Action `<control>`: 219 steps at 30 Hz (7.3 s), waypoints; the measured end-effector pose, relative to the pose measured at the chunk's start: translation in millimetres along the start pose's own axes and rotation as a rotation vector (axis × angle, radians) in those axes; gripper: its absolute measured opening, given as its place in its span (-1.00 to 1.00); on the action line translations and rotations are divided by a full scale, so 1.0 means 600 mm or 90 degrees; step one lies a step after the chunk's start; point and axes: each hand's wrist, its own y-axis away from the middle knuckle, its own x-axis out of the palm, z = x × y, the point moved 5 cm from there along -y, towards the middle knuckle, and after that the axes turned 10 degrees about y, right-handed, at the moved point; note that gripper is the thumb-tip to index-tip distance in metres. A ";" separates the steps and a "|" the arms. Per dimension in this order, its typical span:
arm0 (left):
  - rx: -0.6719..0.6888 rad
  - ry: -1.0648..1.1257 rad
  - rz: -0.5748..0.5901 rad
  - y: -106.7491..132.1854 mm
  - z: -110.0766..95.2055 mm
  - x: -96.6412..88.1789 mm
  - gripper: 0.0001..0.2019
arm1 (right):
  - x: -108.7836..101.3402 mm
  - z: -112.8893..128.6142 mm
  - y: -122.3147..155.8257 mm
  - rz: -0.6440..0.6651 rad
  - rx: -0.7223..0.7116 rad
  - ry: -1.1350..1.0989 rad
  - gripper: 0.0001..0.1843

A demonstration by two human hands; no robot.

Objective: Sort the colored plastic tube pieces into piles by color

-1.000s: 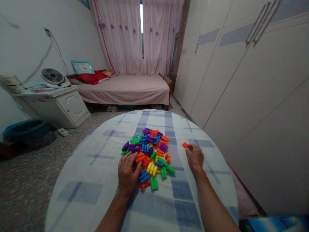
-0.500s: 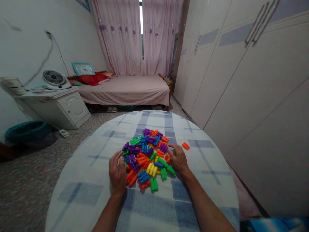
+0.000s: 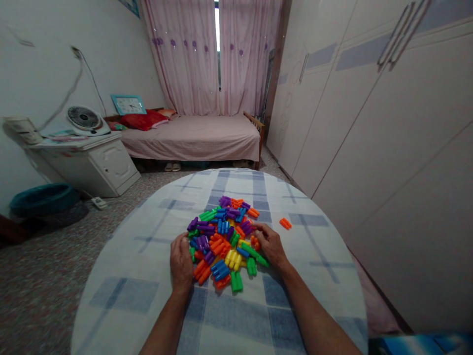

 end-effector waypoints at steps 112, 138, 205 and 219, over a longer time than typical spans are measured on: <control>0.012 -0.056 0.044 -0.012 0.020 0.013 -0.56 | -0.178 -0.175 -0.023 -0.343 0.238 0.424 -0.58; 0.017 -0.056 0.040 -0.009 0.010 0.013 -0.56 | -0.137 -0.144 -0.028 -0.283 0.158 0.370 -0.39; 0.025 -0.061 0.043 -0.010 0.010 0.015 -0.57 | -0.173 -0.145 -0.015 -0.284 0.172 0.404 -0.55; 0.019 -0.070 0.050 -0.009 0.012 0.015 -0.57 | -0.039 0.000 -0.024 -0.071 -0.107 0.207 -0.74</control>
